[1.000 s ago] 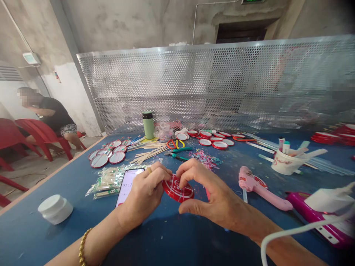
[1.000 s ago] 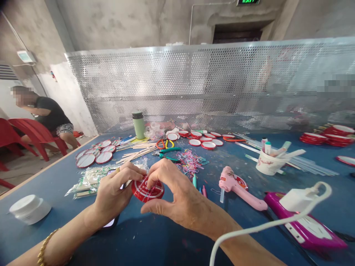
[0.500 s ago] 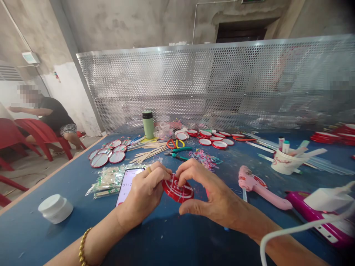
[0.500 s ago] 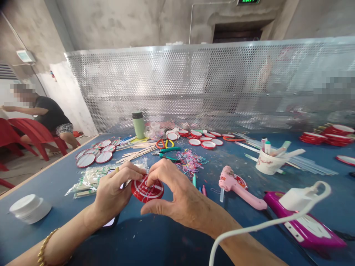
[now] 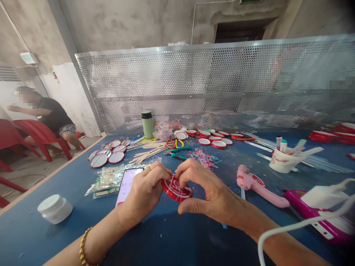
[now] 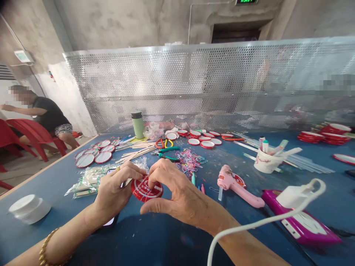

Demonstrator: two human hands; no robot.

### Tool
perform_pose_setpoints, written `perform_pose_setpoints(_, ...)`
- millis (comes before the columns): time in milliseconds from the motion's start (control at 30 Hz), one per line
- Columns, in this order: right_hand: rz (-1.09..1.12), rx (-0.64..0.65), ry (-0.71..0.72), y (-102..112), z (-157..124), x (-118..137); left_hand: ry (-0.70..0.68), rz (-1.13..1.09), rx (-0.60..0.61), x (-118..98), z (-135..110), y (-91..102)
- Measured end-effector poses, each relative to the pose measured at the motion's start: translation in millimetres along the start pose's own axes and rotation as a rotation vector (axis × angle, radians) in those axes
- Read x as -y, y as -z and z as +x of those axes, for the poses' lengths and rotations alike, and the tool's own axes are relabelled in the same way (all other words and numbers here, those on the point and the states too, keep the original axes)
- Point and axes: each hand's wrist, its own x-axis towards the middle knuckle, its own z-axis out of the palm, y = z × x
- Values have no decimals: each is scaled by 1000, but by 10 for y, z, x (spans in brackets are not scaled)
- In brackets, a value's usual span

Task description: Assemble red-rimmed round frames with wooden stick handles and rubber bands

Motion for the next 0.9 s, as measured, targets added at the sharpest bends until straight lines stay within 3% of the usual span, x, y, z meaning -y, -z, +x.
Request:
perform_pose_setpoints(133,-18,-44,-19,12,12,-45,132,50,47,-11,42,7)
perform_pose_setpoints(233,-60,-138,-39,63,32,-73,410,106,157,-1,89,8)
perform_pose_setpoints(333,-146,-274,-118,123,42,-102,710,-69,322,56,100,-24)
perform_pose_setpoints(400,-196,-347,-170,148,44,-135,821,-227,370,109,84,-61)
perform_pose_setpoints(667,-203,-451,-203,196,54,-310,912,-341,369,244,117,-197)
perform_pose_setpoints(900,-296,-539,-199,271,41,-472,1001,-137,501,406,323,-366)
